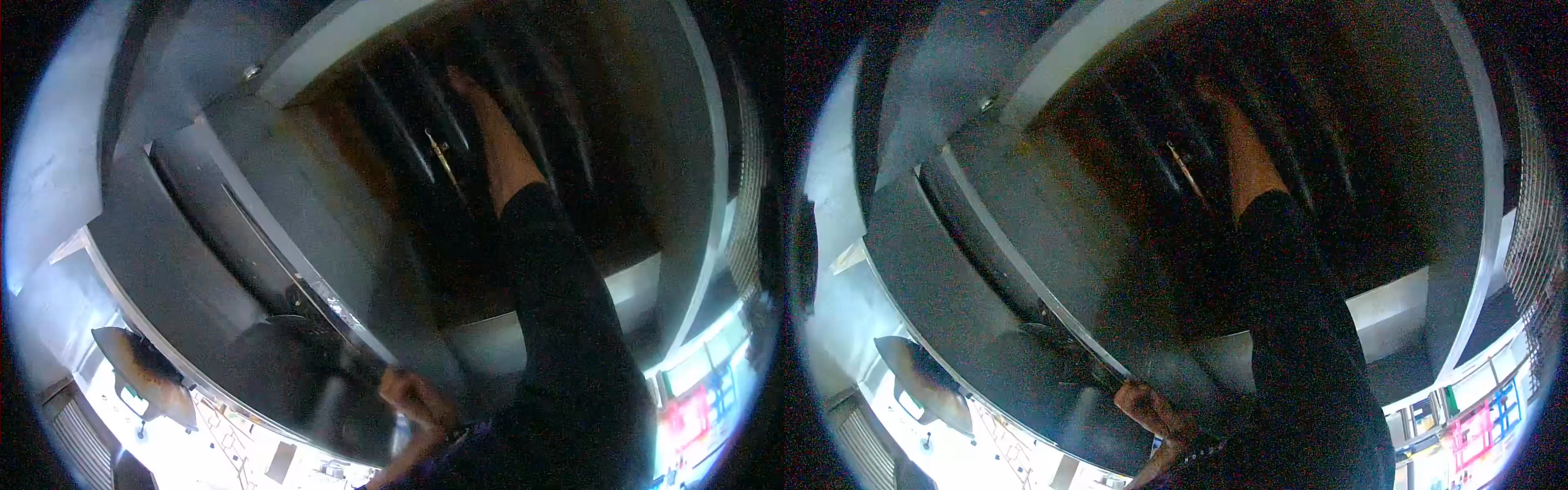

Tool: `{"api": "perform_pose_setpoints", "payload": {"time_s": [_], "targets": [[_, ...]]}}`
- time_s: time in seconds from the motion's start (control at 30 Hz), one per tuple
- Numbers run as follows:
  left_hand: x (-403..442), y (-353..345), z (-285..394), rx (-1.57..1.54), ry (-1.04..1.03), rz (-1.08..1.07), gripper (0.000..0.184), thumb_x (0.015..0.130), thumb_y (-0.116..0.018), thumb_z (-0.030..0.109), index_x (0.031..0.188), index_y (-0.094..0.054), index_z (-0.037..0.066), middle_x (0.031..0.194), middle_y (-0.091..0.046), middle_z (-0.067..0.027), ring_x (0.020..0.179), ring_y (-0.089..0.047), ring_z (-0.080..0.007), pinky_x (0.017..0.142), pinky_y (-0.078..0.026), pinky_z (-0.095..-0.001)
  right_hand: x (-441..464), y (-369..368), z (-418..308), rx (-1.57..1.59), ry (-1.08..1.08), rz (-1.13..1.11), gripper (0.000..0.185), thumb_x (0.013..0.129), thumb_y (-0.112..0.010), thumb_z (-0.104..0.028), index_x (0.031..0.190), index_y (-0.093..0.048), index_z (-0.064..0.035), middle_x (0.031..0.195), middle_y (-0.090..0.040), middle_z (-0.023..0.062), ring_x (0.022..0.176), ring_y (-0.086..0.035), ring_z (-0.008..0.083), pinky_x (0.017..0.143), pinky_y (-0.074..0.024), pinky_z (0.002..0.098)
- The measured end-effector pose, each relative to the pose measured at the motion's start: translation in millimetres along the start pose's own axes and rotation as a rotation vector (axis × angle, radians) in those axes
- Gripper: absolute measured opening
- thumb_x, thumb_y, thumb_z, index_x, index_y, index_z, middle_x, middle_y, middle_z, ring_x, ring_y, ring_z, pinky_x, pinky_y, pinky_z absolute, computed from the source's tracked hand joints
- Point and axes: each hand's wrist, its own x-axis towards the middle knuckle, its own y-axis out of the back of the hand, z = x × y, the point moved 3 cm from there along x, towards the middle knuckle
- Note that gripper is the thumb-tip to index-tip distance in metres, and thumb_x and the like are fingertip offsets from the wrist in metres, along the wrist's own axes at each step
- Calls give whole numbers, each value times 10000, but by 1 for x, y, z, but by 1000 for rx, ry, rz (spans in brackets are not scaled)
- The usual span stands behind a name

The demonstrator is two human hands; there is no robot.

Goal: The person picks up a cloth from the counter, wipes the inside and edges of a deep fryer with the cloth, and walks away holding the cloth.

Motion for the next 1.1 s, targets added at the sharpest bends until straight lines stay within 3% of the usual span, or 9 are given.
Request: {"api": "perform_pose_setpoints", "payload": {"time_s": [0.27,0.33,0.47,0.53,0.73,0.87,0.97,1.03,1.1], "targets": [[-6,1,-14,64,-184,-43,143,835,-497,125,956,-455,61,893,-438,-112,825,-427,-250,738,-353,-398,-51,38,-87,241,-74,143,583,941,-217,-418,1364,-257,-18,1429,-214,176,1319,-214,304,1084,-180,386],[8,-2,10,-44,-33,-33,125,843,-495,134,940,-458,63,881,-432,-111,837,-425,-256,760,-348,-402,-70,47,-112,277,-88,160,579,941,-222,-415,1363,-260,-20,1428,-217,176,1318,-216,306,1083,-183,388],[7,-1,3,-71,15,-15,102,854,-488,140,918,-467,64,874,-427,-107,846,-421,-254,796,-344,-412,-123,60,-156,340,-123,178,572,941,-232,-410,1361,-266,-24,1425,-222,178,1315,-221,311,1083,-188,392],[17,-1,19,87,-131,-72,91,869,-479,150,899,-475,64,877,-433,-109,859,-428,-254,810,-347,-414,-149,65,-170,360,-139,186,568,942,-236,-408,1360,-269,-26,1424,-225,178,1314,-223,313,1083,-191,394],[5,0,-1,38,-8,-8,118,884,-478,170,917,-470,58,943,-427,-127,903,-433,-270,804,-348,-401,-188,67,-194,391,-184,170,556,942,-251,-400,1357,-278,-31,1420,-233,180,1310,-230,319,1082,-198,399],[18,-4,14,54,-108,-49,113,860,-507,158,896,-476,56,927,-426,-119,877,-437,-262,771,-353,-400,-191,75,-224,390,-231,159,549,943,-260,-395,1355,-285,-35,1417,-238,182,1308,-234,323,1081,-203,403],[9,2,5,5,-47,10,110,829,-534,153,846,-480,59,882,-428,-103,839,-434,-250,739,-352,-394,-147,61,-174,365,-137,187,551,941,-261,-398,1356,-283,-35,1418,-239,180,1307,-236,321,1080,-204,403],[1,3,-14,160,-33,-10,202,868,-449,241,933,-429,50,926,-391,-94,904,-397,-226,814,-321,-365,-131,59,-161,364,-115,194,553,941,-262,-400,1357,-282,-36,1418,-239,179,1307,-237,320,1080,-205,402],[-5,2,-16,116,-19,9,172,850,-467,216,902,-434,56,896,-395,-87,868,-401,-221,783,-324,-359,-123,54,-152,362,-107,188,555,940,-263,-402,1357,-282,-36,1418,-239,178,1306,-238,319,1079,-206,402]]}}
